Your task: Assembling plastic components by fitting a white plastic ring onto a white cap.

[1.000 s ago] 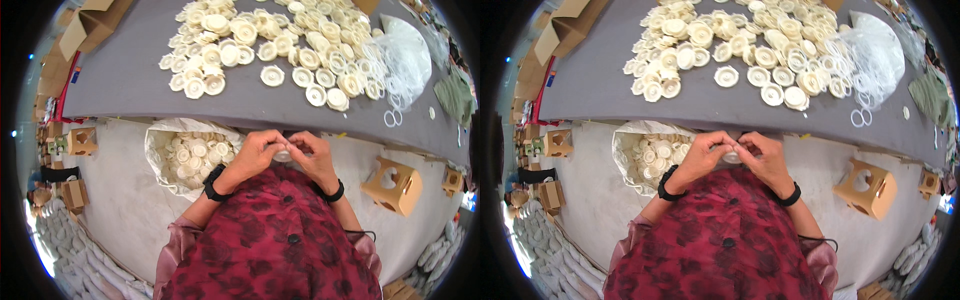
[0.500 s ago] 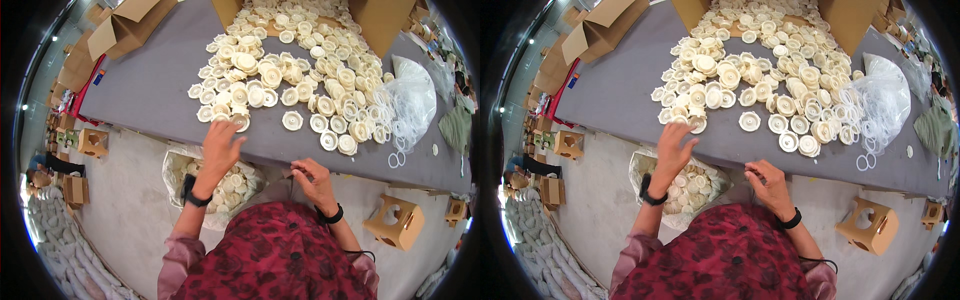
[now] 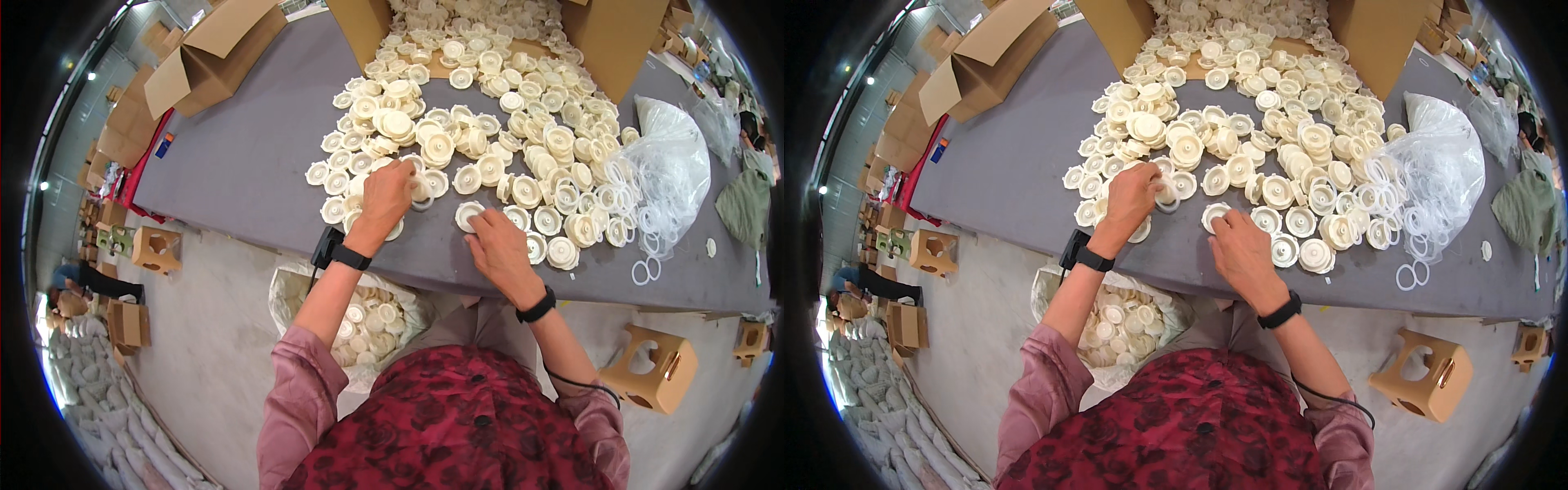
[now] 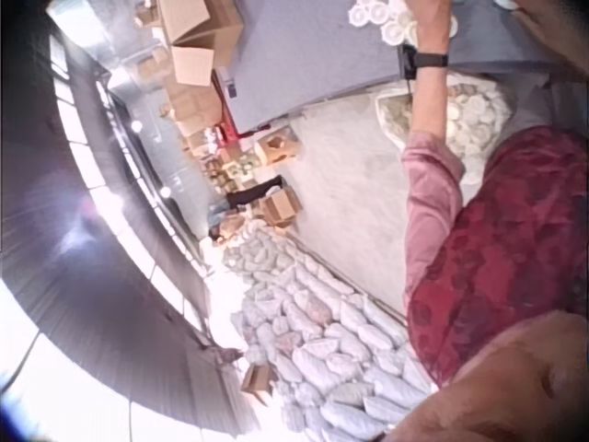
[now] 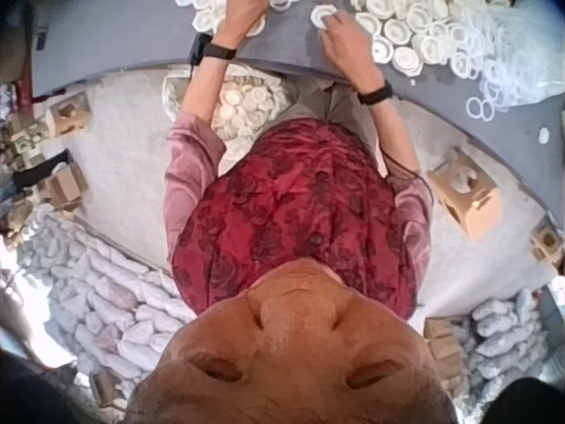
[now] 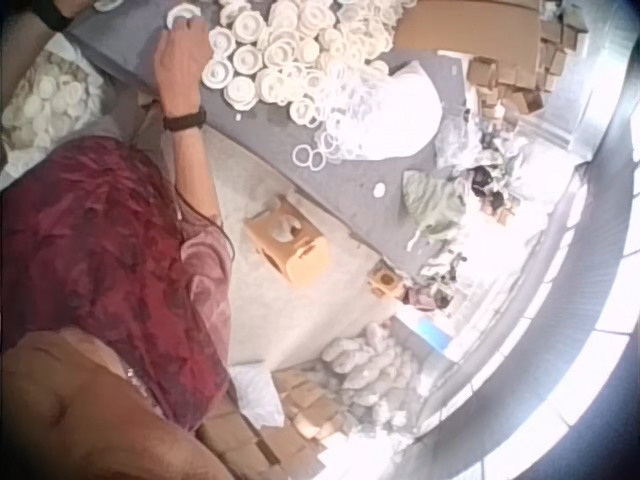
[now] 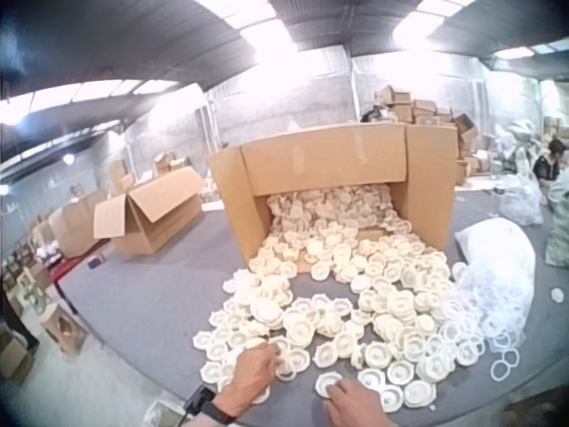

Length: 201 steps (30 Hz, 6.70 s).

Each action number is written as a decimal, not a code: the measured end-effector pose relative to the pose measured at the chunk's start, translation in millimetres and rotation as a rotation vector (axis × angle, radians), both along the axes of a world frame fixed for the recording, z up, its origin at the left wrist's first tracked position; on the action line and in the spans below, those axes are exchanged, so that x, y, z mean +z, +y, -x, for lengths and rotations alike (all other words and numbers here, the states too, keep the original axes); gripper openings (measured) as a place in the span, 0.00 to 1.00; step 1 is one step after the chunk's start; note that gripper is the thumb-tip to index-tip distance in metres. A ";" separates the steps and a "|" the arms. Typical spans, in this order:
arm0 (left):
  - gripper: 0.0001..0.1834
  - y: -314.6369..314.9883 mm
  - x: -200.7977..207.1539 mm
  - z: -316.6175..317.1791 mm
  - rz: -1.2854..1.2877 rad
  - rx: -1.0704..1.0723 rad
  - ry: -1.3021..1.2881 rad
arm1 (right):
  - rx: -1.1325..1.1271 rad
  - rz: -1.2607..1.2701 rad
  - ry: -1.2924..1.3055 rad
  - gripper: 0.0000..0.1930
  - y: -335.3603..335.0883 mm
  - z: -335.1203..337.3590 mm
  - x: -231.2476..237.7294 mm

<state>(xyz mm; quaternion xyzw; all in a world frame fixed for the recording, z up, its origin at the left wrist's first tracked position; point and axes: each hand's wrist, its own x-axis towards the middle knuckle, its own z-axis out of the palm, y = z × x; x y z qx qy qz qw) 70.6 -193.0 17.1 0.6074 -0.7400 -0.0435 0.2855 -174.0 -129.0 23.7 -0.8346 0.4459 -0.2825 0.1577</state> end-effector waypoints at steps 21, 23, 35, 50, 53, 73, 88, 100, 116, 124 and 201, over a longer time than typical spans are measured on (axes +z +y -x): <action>0.06 20.8 22.5 3.3 -0.029 -0.140 0.535 | -0.049 -0.463 -0.724 0.06 -49.5 -49.9 -2.4; 0.05 25.7 28.1 1.6 -0.195 -0.162 0.780 | 0.068 -0.745 -1.052 0.06 -45.4 -41.6 4.1; 0.13 16.9 7.1 3.3 -0.011 -0.061 0.033 | -0.088 -0.661 -0.879 0.05 -17.7 -12.3 -16.1; 0.19 2.6 3.7 19.8 -0.154 -0.072 0.008 | -0.026 -0.844 -1.220 0.07 7.6 22.3 -16.6; 0.19 9.9 13.3 29.6 -0.265 -0.094 0.075 | -0.015 -0.850 -1.228 0.07 14.3 27.1 -12.9; 0.10 137.0 -18.2 92.4 -0.654 -0.384 1.646 | -0.194 -0.368 -0.826 0.04 71.0 33.9 1.9; 0.11 156.3 -23.9 100.7 -0.643 -0.394 1.690 | -0.157 -0.406 -0.773 0.04 72.2 40.9 -21.1; 0.14 152.3 -37.6 104.5 -0.589 -0.289 1.914 | -0.076 -0.836 -1.142 0.05 87.8 40.3 -25.9; 0.29 163.2 -41.9 120.7 -0.467 -0.298 1.746 | -0.095 -0.798 -1.316 0.07 96.4 32.5 -31.3; 0.25 175.9 -25.2 98.2 -0.608 -0.370 1.726 | -0.040 -0.680 -1.277 0.12 106.9 43.7 -21.0; 0.07 201.9 4.1 81.3 -0.594 -0.565 1.015 | 0.131 -0.333 -0.653 0.11 137.1 58.3 -0.5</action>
